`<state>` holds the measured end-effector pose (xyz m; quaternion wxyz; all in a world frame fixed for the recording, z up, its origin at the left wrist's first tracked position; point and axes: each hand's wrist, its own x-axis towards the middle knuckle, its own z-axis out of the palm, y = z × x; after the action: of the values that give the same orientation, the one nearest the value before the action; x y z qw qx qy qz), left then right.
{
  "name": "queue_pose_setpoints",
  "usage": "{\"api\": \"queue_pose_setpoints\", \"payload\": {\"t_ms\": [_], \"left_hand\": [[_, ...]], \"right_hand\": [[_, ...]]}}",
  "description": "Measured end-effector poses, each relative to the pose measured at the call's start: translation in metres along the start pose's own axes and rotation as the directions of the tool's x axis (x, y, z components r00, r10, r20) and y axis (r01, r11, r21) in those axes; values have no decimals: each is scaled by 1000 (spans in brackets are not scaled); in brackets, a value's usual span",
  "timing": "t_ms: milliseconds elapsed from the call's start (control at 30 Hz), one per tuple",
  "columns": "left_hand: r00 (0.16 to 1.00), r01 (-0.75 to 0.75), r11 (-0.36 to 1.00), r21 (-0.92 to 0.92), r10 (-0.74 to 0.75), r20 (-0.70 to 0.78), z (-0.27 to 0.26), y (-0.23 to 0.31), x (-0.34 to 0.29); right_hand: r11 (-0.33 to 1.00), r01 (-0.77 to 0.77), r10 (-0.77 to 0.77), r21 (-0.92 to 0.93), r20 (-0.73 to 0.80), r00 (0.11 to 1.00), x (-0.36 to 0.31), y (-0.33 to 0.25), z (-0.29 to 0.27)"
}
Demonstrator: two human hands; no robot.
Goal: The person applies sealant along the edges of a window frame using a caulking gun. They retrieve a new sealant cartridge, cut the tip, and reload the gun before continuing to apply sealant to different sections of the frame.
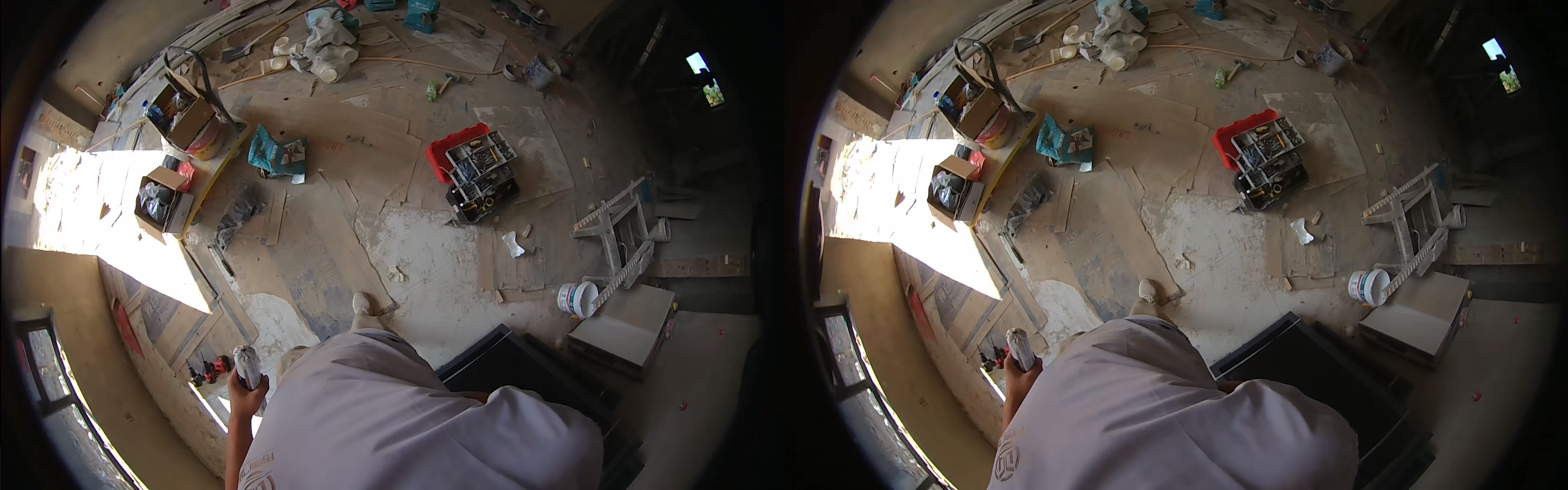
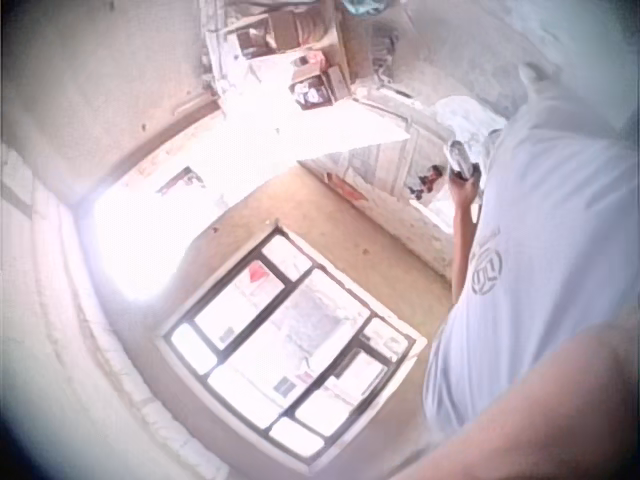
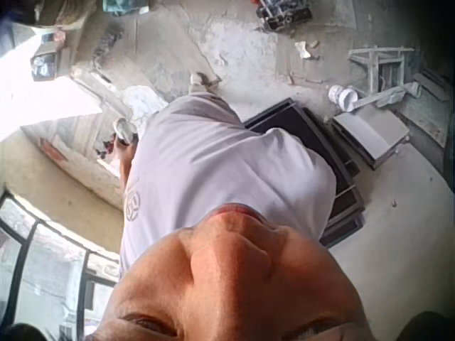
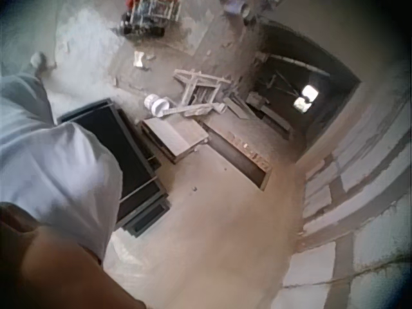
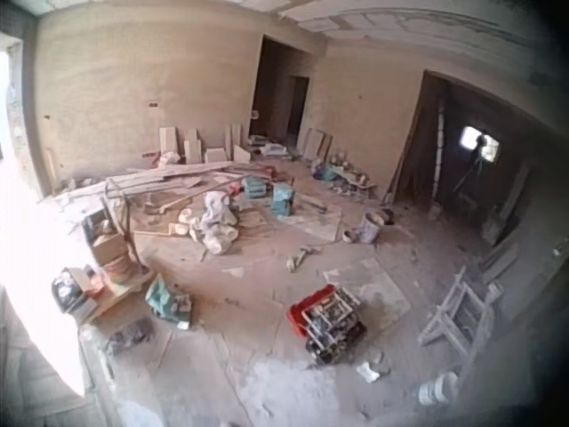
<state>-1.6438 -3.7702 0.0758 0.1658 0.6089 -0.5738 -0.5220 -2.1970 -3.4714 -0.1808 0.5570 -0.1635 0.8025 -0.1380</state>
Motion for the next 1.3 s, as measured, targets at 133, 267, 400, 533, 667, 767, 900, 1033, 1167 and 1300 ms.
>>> {"api": "queue_pose_setpoints", "payload": {"t_ms": [133, 267, 400, 533, 667, 767, 900, 1033, 1167, 1300], "left_hand": [[979, -77, 966, 247, 26, 201, 18, 81, 93], [922, -303, 886, 351, 178, 345, 46, 138, 174], [899, -310, 892, 328, 162, 408, 63, 172, 260], [850, -321, 910, 261, 155, 503, 79, 205, 364], [802, -422, 855, 301, 197, 564, 84, 250, 472], [714, -543, 816, 198, 325, 621, 95, 294, 542], [638, -604, 763, 229, 291, 713, 112, 357, 627], [611, -665, 703, 252, 318, 725, 165, 415, 690], [660, -597, 756, 268, 273, 700, 228, 458, 746], [749, -595, 708, 380, 319, 580, 281, 503, 786]], "right_hand": [[975, -61, 75, 212, -61, 995, -8, 14, 15], [944, -129, 145, 303, -28, 989, -10, 12, 50], [924, -187, 194, 333, 12, 981, -7, -14, 80], [906, -216, 236, 365, -10, 972, 4, -67, 81], [875, -238, 286, 421, -54, 957, 18, -145, 70], [848, -229, 306, 477, -88, 948, 28, -199, 48], [796, -227, 349, 562, -119, 929, 48, -248, 19], [743, -235, 393, 627, -124, 911, 82, -282, -10], [724, -241, 382, 647, -85, 920, 145, -299, -44], [741, -230, 328, 631, -40, 944, 221, -318, -89]]}}
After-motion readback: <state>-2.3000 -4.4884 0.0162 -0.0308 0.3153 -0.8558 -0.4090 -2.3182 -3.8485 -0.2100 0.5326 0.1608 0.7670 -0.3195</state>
